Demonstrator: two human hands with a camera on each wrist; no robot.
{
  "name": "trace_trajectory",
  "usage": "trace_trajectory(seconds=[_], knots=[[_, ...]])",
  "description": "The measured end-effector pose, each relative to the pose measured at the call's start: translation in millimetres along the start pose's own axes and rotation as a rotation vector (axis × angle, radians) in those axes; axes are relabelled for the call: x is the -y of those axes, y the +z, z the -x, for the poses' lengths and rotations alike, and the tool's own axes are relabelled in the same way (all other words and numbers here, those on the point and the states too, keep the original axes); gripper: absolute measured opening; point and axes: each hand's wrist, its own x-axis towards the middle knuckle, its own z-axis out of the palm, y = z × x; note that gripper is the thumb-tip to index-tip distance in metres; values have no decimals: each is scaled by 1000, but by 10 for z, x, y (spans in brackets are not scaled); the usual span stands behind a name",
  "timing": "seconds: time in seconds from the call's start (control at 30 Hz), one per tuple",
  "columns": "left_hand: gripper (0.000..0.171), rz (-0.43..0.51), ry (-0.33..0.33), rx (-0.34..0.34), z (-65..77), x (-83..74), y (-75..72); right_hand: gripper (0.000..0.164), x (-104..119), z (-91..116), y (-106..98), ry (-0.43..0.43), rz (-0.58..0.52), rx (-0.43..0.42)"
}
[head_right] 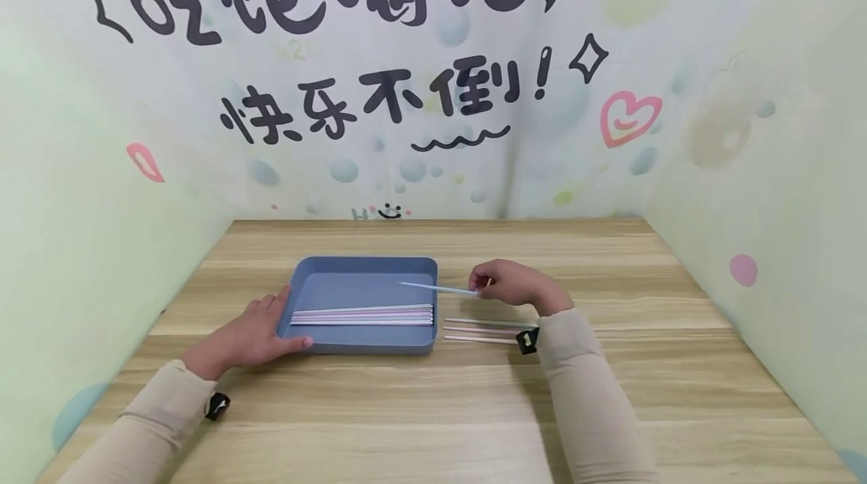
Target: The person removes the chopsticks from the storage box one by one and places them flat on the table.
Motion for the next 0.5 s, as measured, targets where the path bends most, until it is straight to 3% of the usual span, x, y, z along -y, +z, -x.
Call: trace_trajectory(seconds=[0.5], knots=[[120, -7, 28, -29, -14, 23, 22, 8, -319, 420, -100, 26, -3, 10]])
